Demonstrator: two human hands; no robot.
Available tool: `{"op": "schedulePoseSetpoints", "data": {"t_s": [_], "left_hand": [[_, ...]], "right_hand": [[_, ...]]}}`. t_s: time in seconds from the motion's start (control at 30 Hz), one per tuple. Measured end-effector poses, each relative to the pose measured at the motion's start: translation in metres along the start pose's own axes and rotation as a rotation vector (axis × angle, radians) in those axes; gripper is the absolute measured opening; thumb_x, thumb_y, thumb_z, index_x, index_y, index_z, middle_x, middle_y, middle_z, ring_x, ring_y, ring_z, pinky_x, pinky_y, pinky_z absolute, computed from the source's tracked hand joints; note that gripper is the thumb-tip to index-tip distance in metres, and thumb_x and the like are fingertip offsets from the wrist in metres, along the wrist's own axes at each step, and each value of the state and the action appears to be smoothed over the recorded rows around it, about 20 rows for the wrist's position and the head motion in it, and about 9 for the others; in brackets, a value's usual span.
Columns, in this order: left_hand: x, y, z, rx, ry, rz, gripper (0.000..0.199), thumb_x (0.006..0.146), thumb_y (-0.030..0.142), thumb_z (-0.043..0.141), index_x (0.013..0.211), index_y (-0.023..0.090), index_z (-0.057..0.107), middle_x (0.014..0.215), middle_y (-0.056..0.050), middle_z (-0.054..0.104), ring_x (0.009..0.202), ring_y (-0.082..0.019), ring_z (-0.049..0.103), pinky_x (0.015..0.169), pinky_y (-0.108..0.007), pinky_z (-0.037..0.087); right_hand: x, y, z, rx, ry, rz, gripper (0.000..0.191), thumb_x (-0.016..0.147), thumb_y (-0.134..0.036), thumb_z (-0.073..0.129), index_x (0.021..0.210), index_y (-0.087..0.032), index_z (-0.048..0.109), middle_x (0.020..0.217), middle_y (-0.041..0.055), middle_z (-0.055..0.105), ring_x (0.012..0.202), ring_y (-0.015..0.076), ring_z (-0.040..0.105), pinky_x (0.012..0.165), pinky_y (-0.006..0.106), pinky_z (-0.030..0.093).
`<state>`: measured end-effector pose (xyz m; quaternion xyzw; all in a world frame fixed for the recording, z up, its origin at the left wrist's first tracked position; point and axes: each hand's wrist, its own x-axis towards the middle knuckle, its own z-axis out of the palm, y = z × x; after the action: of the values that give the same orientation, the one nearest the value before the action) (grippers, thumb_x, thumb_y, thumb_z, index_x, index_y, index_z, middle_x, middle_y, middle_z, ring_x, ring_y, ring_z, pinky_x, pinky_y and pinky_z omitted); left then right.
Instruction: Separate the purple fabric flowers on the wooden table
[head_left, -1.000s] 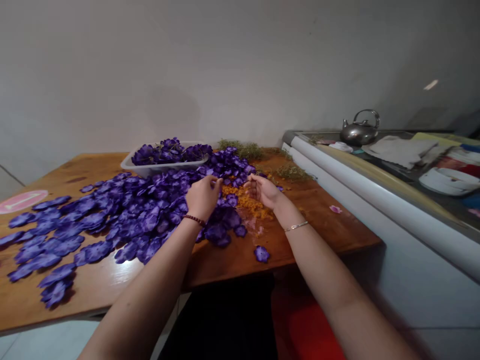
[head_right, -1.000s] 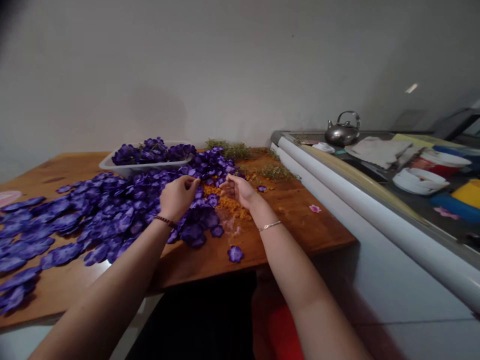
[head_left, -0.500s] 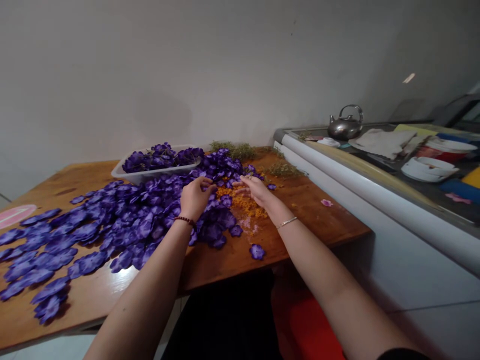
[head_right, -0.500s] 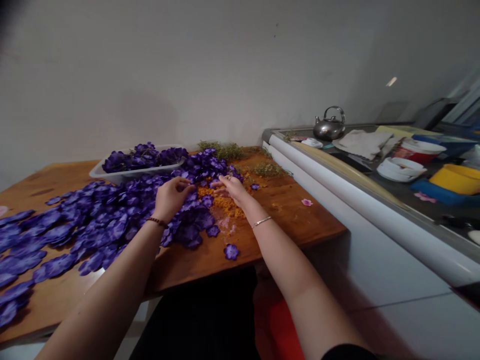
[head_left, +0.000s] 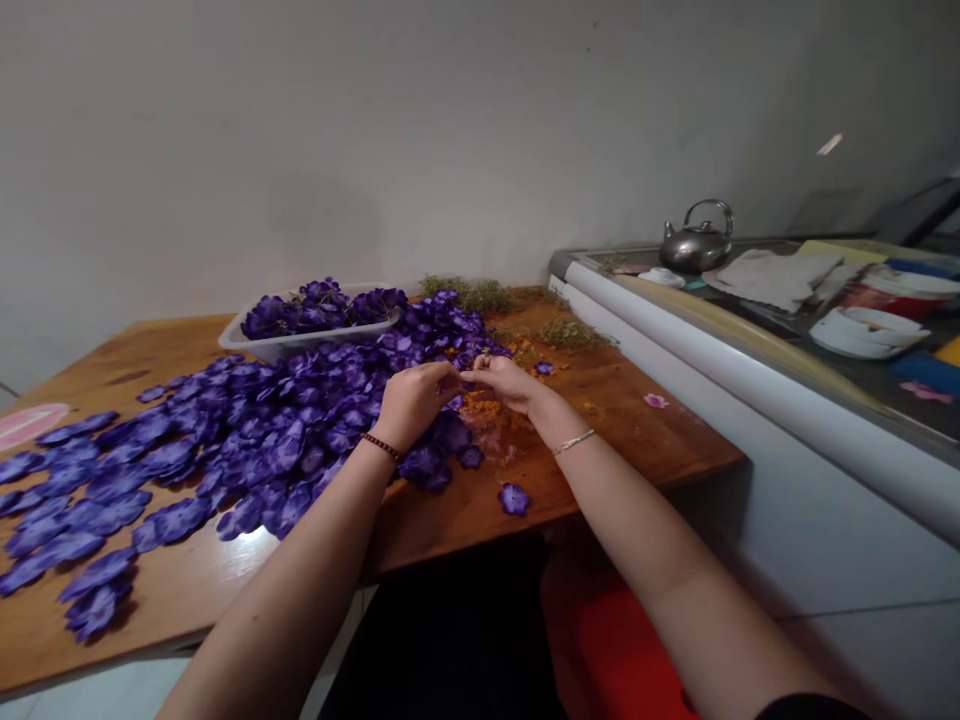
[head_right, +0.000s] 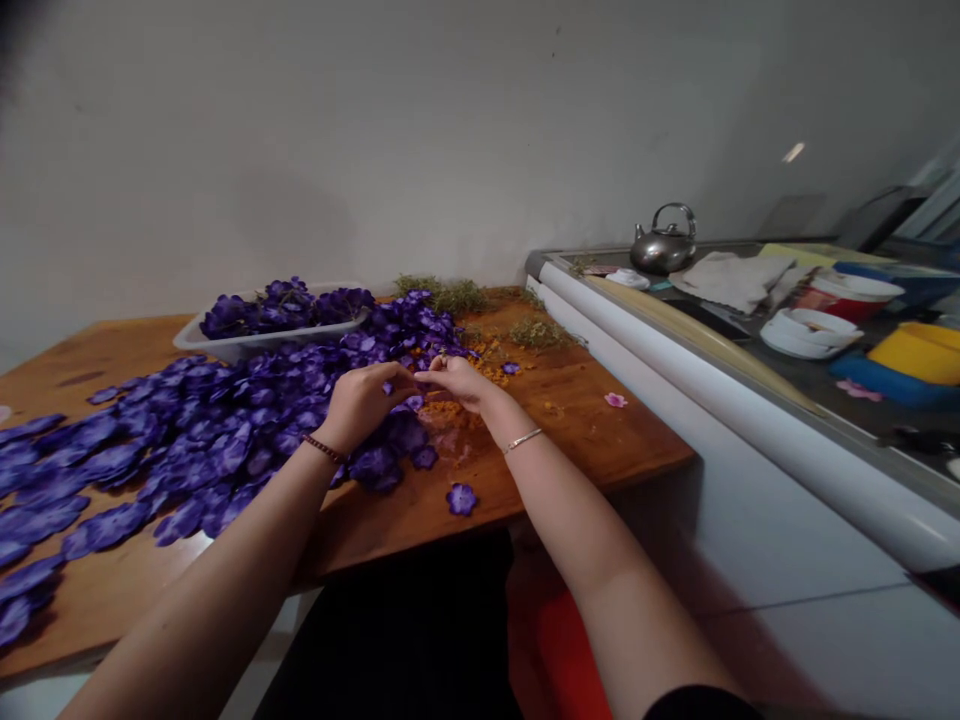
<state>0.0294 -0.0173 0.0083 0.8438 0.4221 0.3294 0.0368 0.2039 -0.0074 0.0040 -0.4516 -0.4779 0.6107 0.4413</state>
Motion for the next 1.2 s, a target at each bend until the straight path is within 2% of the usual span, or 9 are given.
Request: {"op": "schedulePoseSetpoints", "data": {"t_s": [0.13,0.23,0.37,0.43,0.63,0.8,0.93,1.03,1.2], "left_hand": [[-0.002,0.004,-0.002,0.084,-0.245,0.081,0.021,0.072,0.041,0.071,0.084,0.023,0.07,0.09,-0.003,0.07,0.091,-0.021,0.061,0.082,-0.029,0.046],[-0.005,0.002,0.001,0.147,-0.418,0.105,0.018,0.07,0.038,0.072,0.08,0.024,0.072,0.09,-0.005,0.068,0.095,-0.023,0.059,0.088,-0.031,0.046],[-0.004,-0.002,0.002,0.124,-0.426,0.013,0.014,0.077,0.024,0.06,0.083,0.024,0.072,0.091,-0.006,0.07,0.091,-0.022,0.061,0.087,-0.031,0.046],[-0.003,-0.004,0.001,0.089,-0.401,-0.021,0.015,0.079,0.025,0.057,0.084,0.024,0.072,0.09,-0.006,0.07,0.09,-0.023,0.062,0.085,-0.031,0.046],[-0.006,-0.004,0.006,0.025,-0.484,0.054,0.017,0.062,0.033,0.077,0.077,0.025,0.073,0.088,-0.006,0.07,0.091,-0.024,0.062,0.089,-0.031,0.044],[-0.004,0.001,0.003,0.096,-0.376,-0.036,0.014,0.076,0.033,0.064,0.083,0.024,0.073,0.092,-0.007,0.072,0.093,-0.024,0.063,0.088,-0.032,0.045],[0.0,0.001,-0.001,0.009,-0.181,-0.337,0.023,0.079,0.037,0.062,0.089,0.021,0.074,0.085,-0.008,0.073,0.081,-0.023,0.066,0.075,-0.03,0.047],[0.003,-0.001,0.004,-0.205,-0.062,-0.494,0.024,0.072,0.03,0.069,0.092,0.017,0.073,0.081,-0.008,0.073,0.073,-0.02,0.065,0.068,-0.028,0.047],[0.006,0.0,0.016,-0.743,-0.031,-0.682,0.027,0.07,0.028,0.069,0.092,0.012,0.071,0.071,-0.003,0.069,0.055,-0.011,0.056,0.056,-0.023,0.047]], "right_hand": [[0.005,0.003,-0.002,0.053,0.129,-0.022,0.041,0.054,-0.022,0.084,0.064,-0.019,0.045,0.058,-0.0073,0.054,0.06,0.0085,0.058,0.06,0.022,0.052],[0.006,0.002,-0.003,0.113,0.143,-0.054,0.043,0.053,-0.023,0.085,0.065,-0.02,0.043,0.063,-0.0054,0.06,0.067,0.0103,0.063,0.065,0.023,0.053],[0.005,0.001,-0.004,0.12,0.152,-0.123,0.049,0.049,-0.03,0.086,0.062,-0.02,0.04,0.06,-0.0066,0.058,0.065,0.0094,0.061,0.064,0.022,0.051],[0.004,0.001,-0.004,0.121,0.134,-0.149,0.051,0.047,-0.033,0.087,0.062,-0.021,0.039,0.059,-0.0073,0.056,0.065,0.01,0.061,0.065,0.023,0.05],[0.004,0.002,-0.004,0.054,0.126,-0.172,0.056,0.038,-0.041,0.087,0.061,-0.02,0.04,0.056,-0.0087,0.05,0.061,0.0096,0.057,0.062,0.024,0.048],[0.001,-0.001,-0.003,0.011,0.082,-0.162,0.053,0.04,-0.04,0.086,0.06,-0.019,0.043,0.057,-0.0087,0.05,0.059,0.0073,0.053,0.059,0.022,0.045],[-0.003,-0.003,-0.002,-0.078,0.002,-0.163,0.047,0.047,-0.04,0.084,0.062,-0.019,0.045,0.057,-0.0089,0.05,0.055,0.0062,0.048,0.054,0.02,0.039],[-0.004,-0.002,-0.002,-0.154,-0.014,-0.197,0.044,0.049,-0.039,0.084,0.061,-0.019,0.046,0.055,-0.0094,0.046,0.054,0.0062,0.045,0.055,0.021,0.038],[-0.002,0.001,-0.003,-0.175,0.006,-0.22,0.04,0.048,-0.037,0.083,0.062,-0.018,0.05,0.06,-0.0072,0.052,0.06,0.0075,0.048,0.065,0.025,0.042]]}}
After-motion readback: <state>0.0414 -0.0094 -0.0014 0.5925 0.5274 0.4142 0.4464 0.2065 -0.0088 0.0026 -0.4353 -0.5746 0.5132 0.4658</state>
